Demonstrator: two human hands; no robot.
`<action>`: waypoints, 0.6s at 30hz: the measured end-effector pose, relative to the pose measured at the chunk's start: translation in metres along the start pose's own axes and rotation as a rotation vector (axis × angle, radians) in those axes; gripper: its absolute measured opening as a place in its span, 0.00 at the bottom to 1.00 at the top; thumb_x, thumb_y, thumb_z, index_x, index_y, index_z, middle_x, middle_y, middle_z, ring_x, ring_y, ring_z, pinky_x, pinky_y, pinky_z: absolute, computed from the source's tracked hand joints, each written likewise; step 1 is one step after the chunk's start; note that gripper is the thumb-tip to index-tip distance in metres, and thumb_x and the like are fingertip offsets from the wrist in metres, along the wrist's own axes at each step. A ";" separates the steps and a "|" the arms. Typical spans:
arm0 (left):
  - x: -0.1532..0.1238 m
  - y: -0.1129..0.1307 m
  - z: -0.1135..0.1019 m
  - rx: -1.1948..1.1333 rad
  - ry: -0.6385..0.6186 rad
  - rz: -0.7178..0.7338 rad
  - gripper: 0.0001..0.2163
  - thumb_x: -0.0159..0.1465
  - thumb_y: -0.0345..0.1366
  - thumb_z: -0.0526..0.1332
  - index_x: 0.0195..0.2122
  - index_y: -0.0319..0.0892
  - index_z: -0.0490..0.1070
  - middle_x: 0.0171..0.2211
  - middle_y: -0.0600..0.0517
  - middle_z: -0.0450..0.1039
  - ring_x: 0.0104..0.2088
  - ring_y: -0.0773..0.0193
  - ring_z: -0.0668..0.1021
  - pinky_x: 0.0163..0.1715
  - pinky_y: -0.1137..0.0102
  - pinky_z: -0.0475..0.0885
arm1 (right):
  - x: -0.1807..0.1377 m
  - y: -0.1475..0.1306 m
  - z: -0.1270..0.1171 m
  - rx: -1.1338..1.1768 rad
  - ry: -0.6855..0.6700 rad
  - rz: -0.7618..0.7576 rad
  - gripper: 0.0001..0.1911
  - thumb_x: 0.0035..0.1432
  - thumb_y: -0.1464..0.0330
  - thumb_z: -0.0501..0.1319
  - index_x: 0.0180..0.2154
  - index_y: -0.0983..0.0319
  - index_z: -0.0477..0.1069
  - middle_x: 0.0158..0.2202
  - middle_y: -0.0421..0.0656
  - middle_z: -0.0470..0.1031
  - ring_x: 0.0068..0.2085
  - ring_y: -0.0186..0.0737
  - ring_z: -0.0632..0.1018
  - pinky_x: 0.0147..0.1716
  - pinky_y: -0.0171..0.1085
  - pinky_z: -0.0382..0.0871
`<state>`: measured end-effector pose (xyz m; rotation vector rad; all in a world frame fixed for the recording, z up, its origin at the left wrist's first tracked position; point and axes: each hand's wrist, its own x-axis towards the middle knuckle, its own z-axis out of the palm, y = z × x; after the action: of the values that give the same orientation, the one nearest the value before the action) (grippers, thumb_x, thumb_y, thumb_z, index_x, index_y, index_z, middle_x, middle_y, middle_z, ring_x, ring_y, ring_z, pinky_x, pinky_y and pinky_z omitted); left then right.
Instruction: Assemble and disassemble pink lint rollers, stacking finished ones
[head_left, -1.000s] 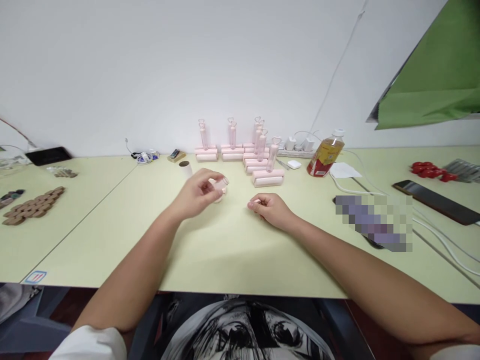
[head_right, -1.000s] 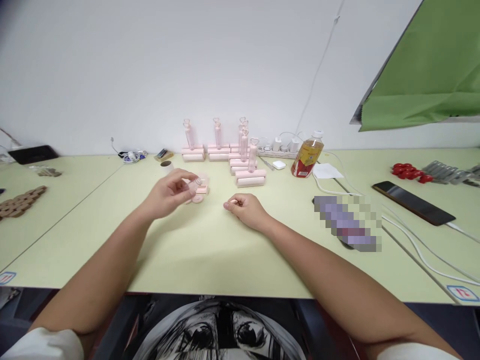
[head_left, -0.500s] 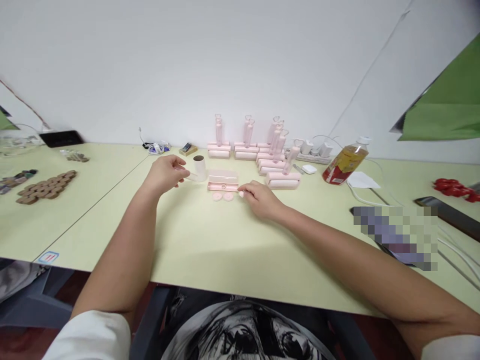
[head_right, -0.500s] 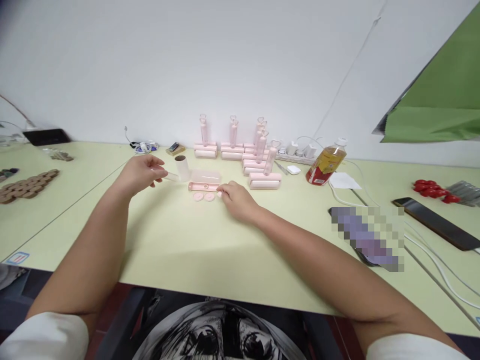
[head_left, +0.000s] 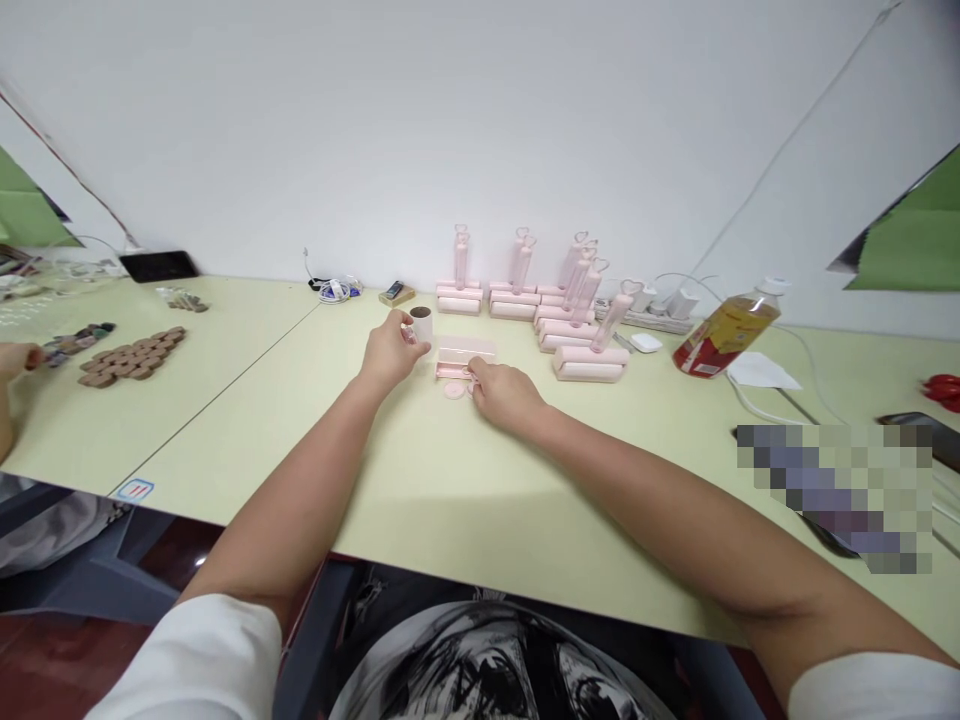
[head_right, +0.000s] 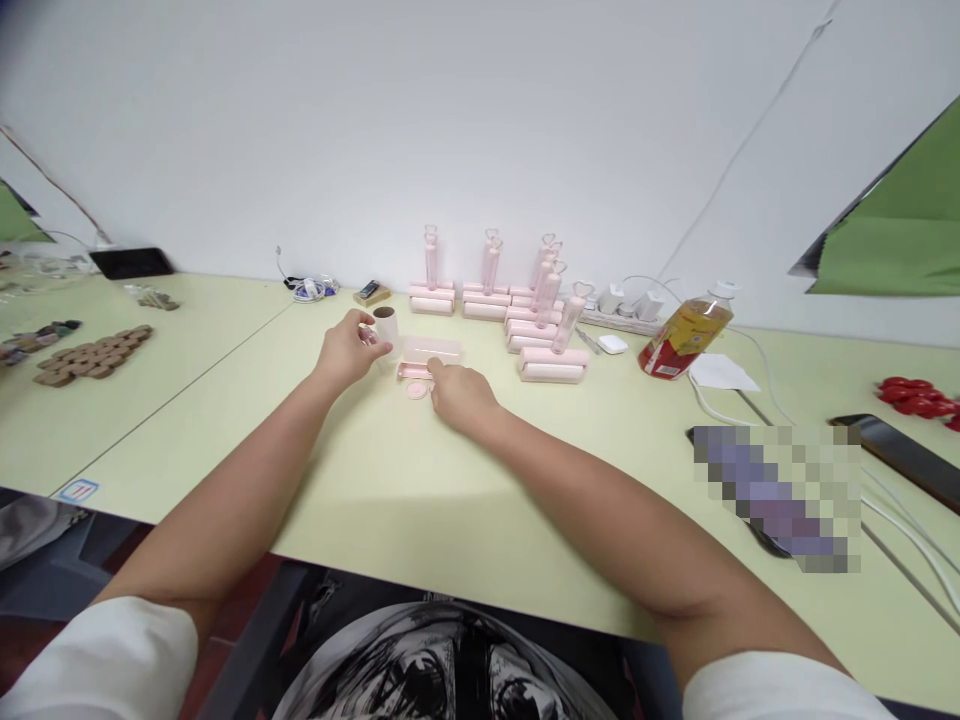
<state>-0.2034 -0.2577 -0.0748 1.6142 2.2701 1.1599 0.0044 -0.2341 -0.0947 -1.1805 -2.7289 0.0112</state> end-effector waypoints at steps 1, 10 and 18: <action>0.000 0.000 0.002 0.014 0.003 0.006 0.18 0.54 0.38 0.68 0.45 0.44 0.66 0.33 0.52 0.75 0.34 0.62 0.77 0.37 0.67 0.70 | 0.001 0.000 0.001 -0.009 -0.001 0.002 0.15 0.63 0.70 0.51 0.51 0.63 0.65 0.41 0.53 0.79 0.38 0.50 0.78 0.31 0.39 0.61; -0.001 -0.001 0.011 0.074 0.008 0.085 0.18 0.56 0.39 0.68 0.45 0.45 0.65 0.37 0.51 0.76 0.35 0.59 0.77 0.36 0.67 0.69 | -0.007 -0.001 0.006 0.066 0.076 0.001 0.23 0.63 0.69 0.52 0.59 0.62 0.60 0.45 0.51 0.79 0.40 0.50 0.78 0.33 0.40 0.64; -0.007 0.004 -0.003 0.125 0.015 0.087 0.23 0.56 0.43 0.67 0.51 0.44 0.63 0.48 0.46 0.73 0.45 0.54 0.77 0.44 0.63 0.71 | -0.030 0.020 -0.010 0.284 0.282 0.040 0.20 0.60 0.67 0.55 0.53 0.62 0.66 0.41 0.47 0.76 0.38 0.45 0.75 0.35 0.39 0.64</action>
<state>-0.1987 -0.2650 -0.0719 1.7708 2.3462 1.0712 0.0403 -0.2427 -0.0910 -1.0651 -2.3651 0.2123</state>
